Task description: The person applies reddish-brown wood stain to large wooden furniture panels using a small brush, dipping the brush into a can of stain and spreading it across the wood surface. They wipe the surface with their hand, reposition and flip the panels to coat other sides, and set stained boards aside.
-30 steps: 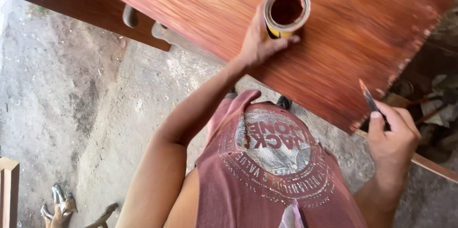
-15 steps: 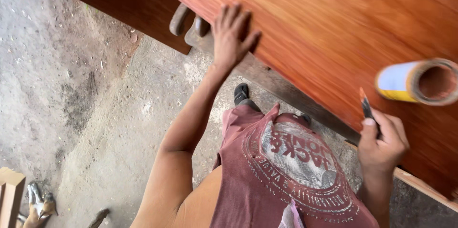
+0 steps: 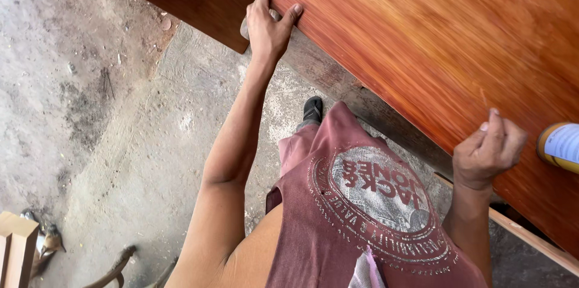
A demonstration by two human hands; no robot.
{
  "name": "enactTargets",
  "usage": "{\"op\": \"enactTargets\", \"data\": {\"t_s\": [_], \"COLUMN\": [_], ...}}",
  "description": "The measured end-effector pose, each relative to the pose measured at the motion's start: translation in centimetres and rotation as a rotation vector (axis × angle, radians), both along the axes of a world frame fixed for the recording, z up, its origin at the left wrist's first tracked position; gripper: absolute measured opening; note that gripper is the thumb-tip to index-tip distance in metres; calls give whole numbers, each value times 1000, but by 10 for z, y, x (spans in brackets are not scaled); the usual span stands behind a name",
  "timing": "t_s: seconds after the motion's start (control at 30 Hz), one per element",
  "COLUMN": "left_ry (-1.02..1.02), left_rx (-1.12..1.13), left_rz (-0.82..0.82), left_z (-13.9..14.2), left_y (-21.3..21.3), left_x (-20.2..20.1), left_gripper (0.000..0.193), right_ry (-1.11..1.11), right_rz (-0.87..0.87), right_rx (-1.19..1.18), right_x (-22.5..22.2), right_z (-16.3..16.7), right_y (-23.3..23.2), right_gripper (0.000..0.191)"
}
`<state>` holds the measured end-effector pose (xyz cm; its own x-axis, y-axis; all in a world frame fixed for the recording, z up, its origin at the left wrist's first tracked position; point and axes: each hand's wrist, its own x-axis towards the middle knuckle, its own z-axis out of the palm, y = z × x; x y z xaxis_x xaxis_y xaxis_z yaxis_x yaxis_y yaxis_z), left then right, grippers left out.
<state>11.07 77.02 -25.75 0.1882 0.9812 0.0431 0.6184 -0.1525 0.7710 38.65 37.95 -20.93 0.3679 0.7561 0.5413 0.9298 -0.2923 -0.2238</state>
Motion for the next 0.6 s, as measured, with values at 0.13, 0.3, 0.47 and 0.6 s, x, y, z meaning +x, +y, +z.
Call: {"op": "enactTargets", "data": {"t_s": [0.13, 0.3, 0.47, 0.6], "left_ry": [-2, -34, -72, -135], "left_rx": [95, 81, 253, 191], "left_rz": [-105, -319, -481, -523], "left_z": [5, 11, 10, 12], "left_y": [-5, 7, 24, 39], "left_x": [-20, -37, -50, -48], "left_gripper": [72, 84, 83, 73], "right_ry": [77, 115, 259, 373], "right_rz": [-37, -62, -34, 33], "right_rx": [17, -77, -164, -192], "right_x": [12, 17, -23, -75], "right_z": [-11, -6, 21, 44], "right_y": [-8, 4, 65, 143], "right_gripper": [30, 31, 23, 19]}}
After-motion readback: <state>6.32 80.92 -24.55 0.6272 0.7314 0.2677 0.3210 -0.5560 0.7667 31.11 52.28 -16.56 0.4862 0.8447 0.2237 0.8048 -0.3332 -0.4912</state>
